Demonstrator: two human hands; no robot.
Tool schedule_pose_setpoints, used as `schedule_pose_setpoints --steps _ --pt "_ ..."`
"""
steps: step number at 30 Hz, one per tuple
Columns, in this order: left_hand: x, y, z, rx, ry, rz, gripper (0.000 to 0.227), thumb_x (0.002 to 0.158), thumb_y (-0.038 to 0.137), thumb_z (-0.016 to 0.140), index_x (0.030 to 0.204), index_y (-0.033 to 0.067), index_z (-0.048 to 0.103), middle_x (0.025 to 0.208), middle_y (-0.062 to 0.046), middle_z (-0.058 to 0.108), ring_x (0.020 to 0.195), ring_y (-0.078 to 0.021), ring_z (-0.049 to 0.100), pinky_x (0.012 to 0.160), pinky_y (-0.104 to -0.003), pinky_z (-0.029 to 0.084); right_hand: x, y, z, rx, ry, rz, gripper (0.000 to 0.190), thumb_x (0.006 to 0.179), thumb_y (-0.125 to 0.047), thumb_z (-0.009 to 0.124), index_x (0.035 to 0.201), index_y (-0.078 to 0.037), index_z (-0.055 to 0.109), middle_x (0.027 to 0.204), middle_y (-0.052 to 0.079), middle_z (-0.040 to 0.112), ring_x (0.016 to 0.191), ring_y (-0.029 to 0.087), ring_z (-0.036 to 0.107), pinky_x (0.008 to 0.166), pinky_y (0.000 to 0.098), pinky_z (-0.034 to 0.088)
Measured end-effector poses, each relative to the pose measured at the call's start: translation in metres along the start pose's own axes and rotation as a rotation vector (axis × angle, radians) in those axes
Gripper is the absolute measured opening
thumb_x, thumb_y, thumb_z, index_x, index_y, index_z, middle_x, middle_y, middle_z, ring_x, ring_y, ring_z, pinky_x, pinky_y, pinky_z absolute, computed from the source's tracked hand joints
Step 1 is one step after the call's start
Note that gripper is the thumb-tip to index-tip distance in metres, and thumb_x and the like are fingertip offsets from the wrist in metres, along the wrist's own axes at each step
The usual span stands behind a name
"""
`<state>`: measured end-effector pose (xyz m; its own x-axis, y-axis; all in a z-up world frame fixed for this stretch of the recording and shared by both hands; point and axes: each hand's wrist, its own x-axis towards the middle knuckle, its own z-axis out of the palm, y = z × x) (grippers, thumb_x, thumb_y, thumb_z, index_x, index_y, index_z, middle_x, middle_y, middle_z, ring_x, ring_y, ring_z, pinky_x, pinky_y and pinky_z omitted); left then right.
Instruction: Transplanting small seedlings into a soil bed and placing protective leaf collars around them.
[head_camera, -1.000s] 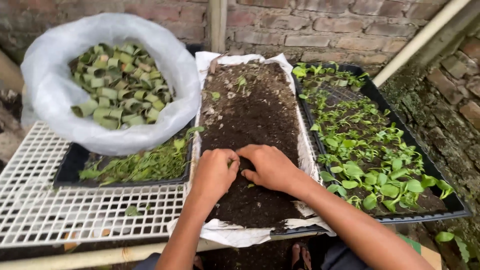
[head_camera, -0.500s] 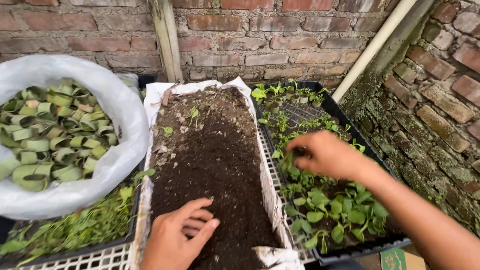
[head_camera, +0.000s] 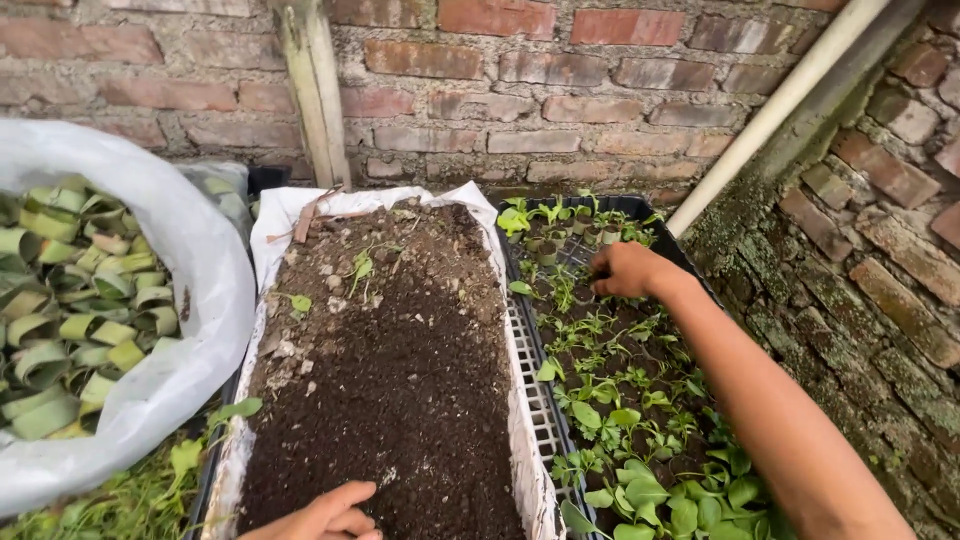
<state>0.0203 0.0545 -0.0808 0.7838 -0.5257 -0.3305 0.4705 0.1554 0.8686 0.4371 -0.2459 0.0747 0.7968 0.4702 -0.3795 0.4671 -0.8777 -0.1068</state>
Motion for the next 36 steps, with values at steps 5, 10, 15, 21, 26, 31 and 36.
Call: schedule_pose_setpoints --steps 5,10,15,21,26,31,36 --pt "-0.006 0.058 0.129 0.73 1.212 0.106 0.034 0.074 0.038 0.081 0.107 0.0407 0.087 0.074 0.018 0.092 0.061 0.0022 0.084 0.067 -0.017 0.07 -0.006 0.016 0.004 -0.007 -0.126 -0.004 0.04 0.107 -0.03 0.046 0.133 -0.009 0.067 0.145 0.011 0.062 0.133 0.029 0.061 0.122 0.0479 0.042" --pt "-0.004 0.055 0.125 0.879 1.053 0.437 0.034 0.081 0.033 0.076 0.114 0.0275 0.077 0.076 0.013 0.086 0.055 -0.0035 0.078 0.062 -0.023 0.067 -0.049 0.019 0.002 0.109 0.269 -0.216 0.043 0.103 -0.035 0.047 0.135 -0.012 0.065 0.136 0.011 0.067 0.125 0.032 0.064 0.107 0.0484 0.046" --pt "-0.024 0.063 0.147 0.843 1.04 0.476 0.03 0.086 0.026 0.074 0.115 0.0195 0.076 0.086 0.002 0.084 0.064 -0.0119 0.078 0.066 -0.031 0.06 -0.162 -0.065 0.064 0.213 0.563 -0.643 0.02 0.093 -0.022 0.064 0.105 -0.015 0.077 0.106 -0.001 0.082 0.097 0.014 0.075 0.09 0.0344 0.053" --pt "-0.041 0.072 0.17 1.11 0.911 0.268 0.03 0.093 0.046 0.063 0.086 0.0228 0.079 0.064 -0.002 0.07 0.074 -0.0291 0.072 0.066 -0.044 0.051 -0.239 -0.164 0.141 0.15 0.141 -0.523 0.008 0.079 -0.041 0.085 0.077 -0.033 0.085 0.065 -0.013 0.079 0.067 0.006 0.074 0.069 0.0225 0.053" --pt "-0.051 0.068 0.172 1.193 0.816 0.166 0.045 0.099 0.016 0.051 0.143 0.0092 0.056 0.131 -0.016 0.063 0.117 -0.0378 0.057 0.094 -0.055 0.047 -0.21 -0.152 0.174 0.128 0.339 -0.823 0.025 0.087 -0.026 0.068 0.111 -0.028 0.075 0.103 -0.005 0.075 0.093 0.018 0.077 0.085 0.0308 0.057" --pt "-0.087 0.113 0.129 1.115 1.099 0.2 0.025 0.098 0.014 0.058 0.117 0.0115 0.074 0.1 -0.01 0.076 0.051 -0.0143 0.063 0.06 -0.036 0.062 -0.236 -0.162 0.15 -0.048 0.26 -0.309 0.021 0.08 -0.059 0.073 0.077 -0.038 0.073 0.058 -0.014 0.069 0.056 0.001 0.065 0.064 0.0188 0.051" --pt "-0.125 0.14 0.002 0.996 1.444 0.181 0.028 0.095 -0.001 0.052 0.108 0.0097 0.076 0.066 -0.004 0.071 0.04 -0.0029 0.045 0.035 -0.015 0.038 -0.209 -0.145 0.163 -0.257 0.37 -0.254 0.028 0.084 -0.073 0.055 0.077 -0.053 0.074 0.055 -0.012 0.045 0.051 0.005 0.048 0.063 0.0212 0.043"
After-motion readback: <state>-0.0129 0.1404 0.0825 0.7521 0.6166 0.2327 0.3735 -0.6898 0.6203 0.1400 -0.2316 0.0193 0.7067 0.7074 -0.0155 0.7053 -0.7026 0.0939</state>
